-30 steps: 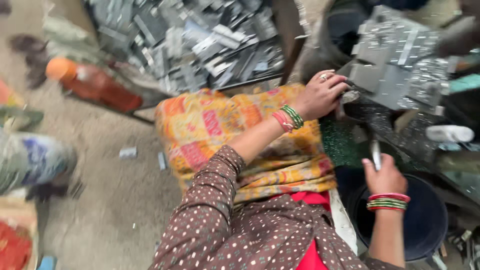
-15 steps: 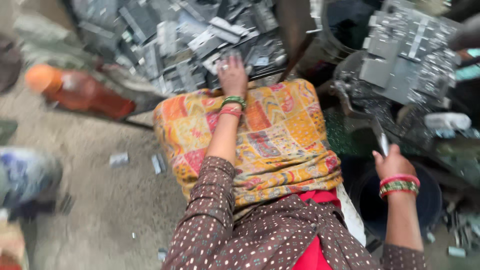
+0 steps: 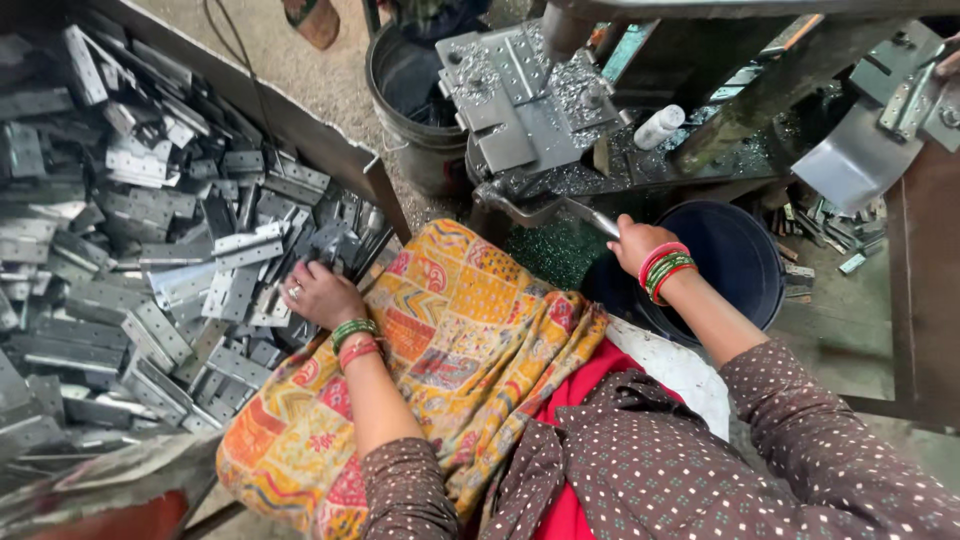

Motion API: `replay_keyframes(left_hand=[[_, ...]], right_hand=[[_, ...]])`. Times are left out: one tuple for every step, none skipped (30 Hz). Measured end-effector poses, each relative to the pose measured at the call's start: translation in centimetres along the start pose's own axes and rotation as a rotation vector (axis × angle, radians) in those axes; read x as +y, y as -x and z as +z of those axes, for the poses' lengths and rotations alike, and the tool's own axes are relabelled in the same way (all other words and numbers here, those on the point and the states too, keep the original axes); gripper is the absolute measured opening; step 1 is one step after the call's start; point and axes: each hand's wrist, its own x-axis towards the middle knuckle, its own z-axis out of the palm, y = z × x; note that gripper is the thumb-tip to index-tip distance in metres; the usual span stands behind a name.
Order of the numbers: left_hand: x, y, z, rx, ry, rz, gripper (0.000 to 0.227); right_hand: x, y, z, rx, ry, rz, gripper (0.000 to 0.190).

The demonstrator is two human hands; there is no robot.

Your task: The person operates a drill press to process small metal plates. They pick up plates from a nearby bin, position them under the drill, activate the machine, and then place the finished pieces back into the bin.

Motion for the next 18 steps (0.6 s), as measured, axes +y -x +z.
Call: replay_keyframes(left_hand=[[0.2,0.0,0.0,-0.013,0.008,-0.013,0.019],[0.1,-0.1,-0.2,-0.071,0.037,-0.063,0.02],[-0.2,0.0,-0.3,-0.134,0.065,-0.11,0.022],[-0.1,-0.2,-0.2,-0.198,0.093,-0.157,0.024],[0.0,-0.5,-0.1,-0.185,0.116,-0.186,0.022],[-0.1,-0.6,-0.2,-0.173,0.139,-0.216,0.02],[-0.4,-0.6,-0.2,-0.163,0.16,-0.245,0.018],[-0.7,-0.6,-0.3,-0.139,0.197,-0.266,0.02],[-1.1,-0.5,-0.5,-0.114,0.23,-0.288,0.022],[-1.2,-0.5,-0.6,-0.089,0.262,-0.31,0.024],[-1.5,-0.2,-0.8,-0.077,0.31,-0.301,0.023],[-1.5,0.0,-0.9,-0.065,0.357,-0.292,0.023],[-1.6,0.1,-1.3,-0.053,0.399,-0.286,0.023],[-1.3,0.3,-1.8,-0.041,0.443,-0.261,0.024],[-0.7,0.4,-2.2,-0.027,0.488,-0.238,0.025],[0.1,0.4,-2.8,-0.013,0.533,-0.215,0.025],[1.4,0.4,-3.6,0.058,0.523,-0.115,0.031],[2.9,0.1,-4.6,0.127,0.512,-0.013,0.038]], right_hand=[[-0.1,0.0,-0.2,0.005,0.003,-0.003,0.033],[-0.3,-0.1,-0.3,0.011,0.007,-0.005,0.033],[-0.5,0.0,-0.3,0.012,0.009,-0.005,0.033],[-0.5,0.1,-0.4,0.012,0.007,-0.002,0.033],[-0.4,0.2,-0.4,0.011,0.002,0.0,0.033],[-0.3,0.2,-0.5,0.01,-0.003,0.002,0.033],[-0.4,0.2,-0.4,0.009,-0.016,0.001,0.032],[-0.4,0.2,-0.4,0.007,-0.029,0.0,0.032],[-0.4,0.2,-0.3,0.003,-0.044,-0.005,0.031],[-0.4,0.1,-0.3,0.01,-0.048,-0.01,0.031],[-0.3,0.2,-0.2,0.014,-0.053,-0.018,0.031],[-0.3,0.2,-0.1,0.018,-0.058,-0.026,0.032],[-0.3,0.2,-0.1,0.008,-0.065,-0.027,0.031],[-0.3,0.1,-0.2,-0.002,-0.072,-0.029,0.031],[-0.2,0.0,-0.2,-0.008,-0.077,-0.032,0.031],[-0.2,-0.1,-0.3,-0.011,-0.083,-0.027,0.031],[0.0,-0.1,-0.3,-0.02,-0.088,-0.029,0.031],[0.2,-0.1,-0.3,-0.03,-0.092,-0.031,0.032]])
